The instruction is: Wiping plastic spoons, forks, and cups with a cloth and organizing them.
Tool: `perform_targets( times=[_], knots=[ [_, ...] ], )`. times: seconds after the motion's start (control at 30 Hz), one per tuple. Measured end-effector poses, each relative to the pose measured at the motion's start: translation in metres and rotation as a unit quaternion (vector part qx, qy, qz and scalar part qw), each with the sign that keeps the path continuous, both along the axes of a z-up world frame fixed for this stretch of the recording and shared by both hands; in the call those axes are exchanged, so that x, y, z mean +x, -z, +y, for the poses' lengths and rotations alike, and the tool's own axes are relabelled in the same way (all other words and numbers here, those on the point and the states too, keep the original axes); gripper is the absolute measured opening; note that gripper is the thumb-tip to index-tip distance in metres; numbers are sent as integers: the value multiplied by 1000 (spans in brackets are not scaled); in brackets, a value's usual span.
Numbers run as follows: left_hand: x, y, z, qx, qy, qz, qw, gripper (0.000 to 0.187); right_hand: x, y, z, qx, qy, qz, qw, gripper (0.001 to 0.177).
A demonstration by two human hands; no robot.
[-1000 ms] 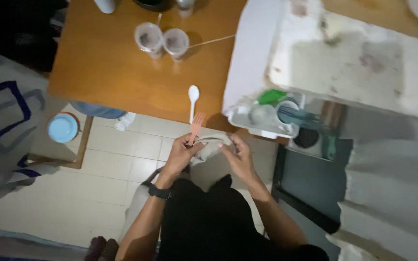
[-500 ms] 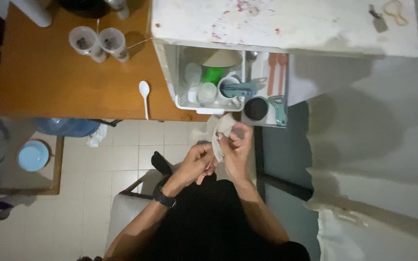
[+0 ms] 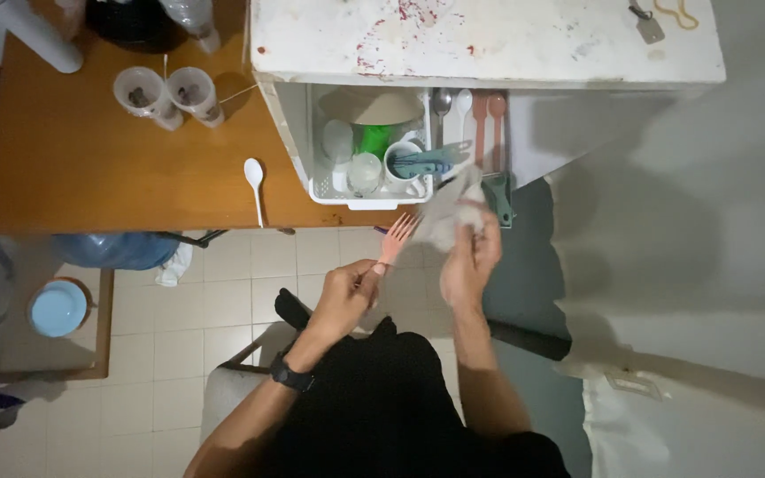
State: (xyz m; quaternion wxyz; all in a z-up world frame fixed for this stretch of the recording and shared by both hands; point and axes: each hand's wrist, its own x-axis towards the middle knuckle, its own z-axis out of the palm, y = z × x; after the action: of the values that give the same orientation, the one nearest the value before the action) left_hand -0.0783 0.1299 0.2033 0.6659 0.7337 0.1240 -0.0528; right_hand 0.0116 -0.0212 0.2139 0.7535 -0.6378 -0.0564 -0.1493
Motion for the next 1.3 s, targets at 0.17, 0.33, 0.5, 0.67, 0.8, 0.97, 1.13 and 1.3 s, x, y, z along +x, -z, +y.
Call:
perform_targets(
  times=[0.17,0.33,0.5,0.67,0.8,0.97,1.13,1.3],
  knots=[
    [-5,-30,16,21,39,-1,999,25,-11,12,3,-328,-190,-232,896,17],
    [-13,-31,15,9,55,-22,998,24,-4,-9,11,-332,-151,-187,912,20],
    [-7,-26,13,-86,-41,-3,995,26,-20,65,-4,165,-94,222,956,31],
    [-14,8,3,-67,19,-28,997,20,-45,9,23,134,-211,244,937,18],
    [-17,10,-1,-132,-10,-6,991,21,-56,27,37,60,-27,317,946,50],
    [-18,2,4,-75,-81,-25,994,22,-52,39,26,-26,-165,237,957,30],
    [-8,-17,17,-31,-171,-54,983,38,-49,71,25,-105,-173,178,963,30],
    [0,6,25,-106,-198,-48,973,21,-72,34,38,-263,-378,108,881,25]
  ],
)
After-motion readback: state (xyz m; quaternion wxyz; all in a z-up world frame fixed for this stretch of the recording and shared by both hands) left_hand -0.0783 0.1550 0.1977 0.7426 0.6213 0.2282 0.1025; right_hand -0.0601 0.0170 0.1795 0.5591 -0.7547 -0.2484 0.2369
